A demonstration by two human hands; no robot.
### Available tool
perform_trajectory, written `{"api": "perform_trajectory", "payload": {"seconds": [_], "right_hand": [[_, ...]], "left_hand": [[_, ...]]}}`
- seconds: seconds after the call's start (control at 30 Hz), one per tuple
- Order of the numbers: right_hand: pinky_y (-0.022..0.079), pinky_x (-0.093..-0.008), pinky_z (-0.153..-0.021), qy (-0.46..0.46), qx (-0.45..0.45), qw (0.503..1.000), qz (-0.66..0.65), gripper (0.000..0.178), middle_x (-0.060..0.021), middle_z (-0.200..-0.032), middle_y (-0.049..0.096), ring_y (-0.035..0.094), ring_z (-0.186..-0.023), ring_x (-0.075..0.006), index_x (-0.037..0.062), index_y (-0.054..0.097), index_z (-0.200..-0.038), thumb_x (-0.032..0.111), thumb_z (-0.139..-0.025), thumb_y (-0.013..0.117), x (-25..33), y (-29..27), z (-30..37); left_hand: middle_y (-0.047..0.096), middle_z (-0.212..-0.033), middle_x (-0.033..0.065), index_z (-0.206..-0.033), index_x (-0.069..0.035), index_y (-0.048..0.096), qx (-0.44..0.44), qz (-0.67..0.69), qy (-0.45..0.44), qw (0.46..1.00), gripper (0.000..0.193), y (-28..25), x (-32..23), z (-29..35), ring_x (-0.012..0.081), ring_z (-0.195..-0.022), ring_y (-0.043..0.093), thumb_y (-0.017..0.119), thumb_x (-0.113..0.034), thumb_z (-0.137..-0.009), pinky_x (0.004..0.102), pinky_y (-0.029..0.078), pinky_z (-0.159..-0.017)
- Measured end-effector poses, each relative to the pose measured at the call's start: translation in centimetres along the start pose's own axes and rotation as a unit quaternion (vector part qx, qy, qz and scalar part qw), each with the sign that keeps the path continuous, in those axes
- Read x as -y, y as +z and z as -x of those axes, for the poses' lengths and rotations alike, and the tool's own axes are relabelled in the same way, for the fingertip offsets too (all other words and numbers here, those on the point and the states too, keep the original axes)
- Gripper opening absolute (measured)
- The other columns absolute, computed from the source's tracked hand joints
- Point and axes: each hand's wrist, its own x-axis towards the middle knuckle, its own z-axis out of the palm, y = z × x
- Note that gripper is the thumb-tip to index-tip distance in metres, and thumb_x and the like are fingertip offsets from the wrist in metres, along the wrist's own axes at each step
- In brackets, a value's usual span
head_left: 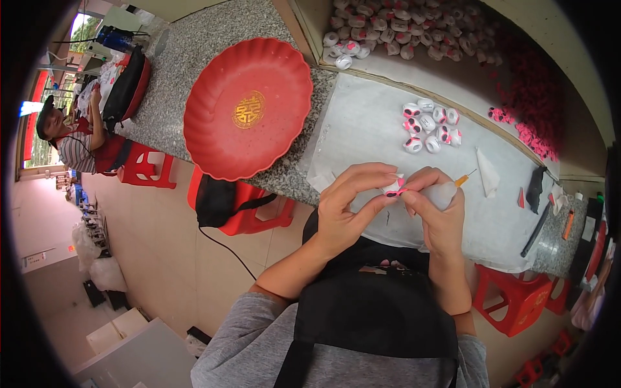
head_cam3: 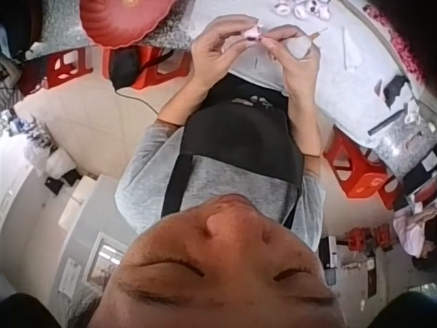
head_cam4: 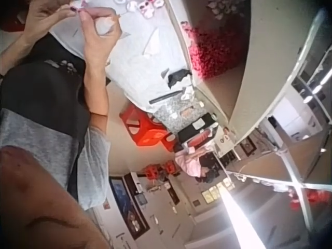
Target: Applying glue to small toy components to assemble them.
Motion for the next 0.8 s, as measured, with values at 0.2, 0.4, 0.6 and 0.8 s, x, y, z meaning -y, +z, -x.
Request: {"api": "perform_trajectory", "payload": {"seconds": [0.2, 0.4, 0.6, 0.8], "right_hand": [[0.033, -0.0178, -0.047, -0.077, -0.015, 0.995, 0.069, 0.016, -0.0058, -0.070, 0.049, 0.043, -0.056, -0.0078, 0.0003, 0.050, -0.075, -0.005, -0.063, 0.059, -0.8, 0.2, 0.3], [0.038, -0.0184, -0.055, -0.063, 0.027, 0.997, 0.041, 0.026, -0.0044, -0.073, 0.051, 0.047, -0.064, -0.0076, 0.0009, 0.051, -0.084, -0.004, -0.061, 0.063, 0.6, 1.0, 0.4], [0.038, -0.0192, -0.057, -0.070, 0.072, 0.994, 0.053, 0.026, -0.0031, -0.073, 0.053, 0.048, -0.064, -0.0071, -0.0001, 0.055, -0.085, -0.003, -0.061, 0.065, 0.0, -0.2, 0.2], [0.038, -0.0194, -0.056, -0.045, 0.074, 0.996, 0.007, 0.025, -0.0023, -0.069, 0.053, 0.047, -0.062, -0.0066, -0.0004, 0.055, -0.083, -0.002, -0.061, 0.066, -0.1, -0.3, 0.6]], "left_hand": [[0.050, -0.101, 0.0145, -0.096, 0.003, 0.049, -0.028, 0.149, -0.074, 0.986, 0.027, 0.3, -0.5, 0.0, 0.0192, -0.093, 0.049, 0.055, 0.005, -0.069, 0.0276, 0.042, -0.076], [0.049, -0.100, 0.0155, -0.095, 0.004, 0.049, 0.015, 0.273, -0.122, 0.954, 0.026, -0.1, -0.4, 0.2, 0.0200, -0.095, 0.047, 0.054, 0.006, -0.070, 0.0287, 0.039, -0.080], [0.050, -0.100, 0.0152, -0.091, 0.002, 0.053, 0.035, 0.322, -0.153, 0.933, 0.023, -0.2, -0.2, 0.3, 0.0207, -0.096, 0.047, 0.055, 0.005, -0.068, 0.0307, 0.037, -0.083], [0.054, -0.091, 0.0161, -0.084, -0.002, 0.056, 0.036, 0.261, -0.091, 0.960, 0.017, -0.1, 0.5, 0.3, 0.0266, -0.091, 0.050, 0.059, -0.001, -0.067, 0.0385, 0.037, -0.083]]}}
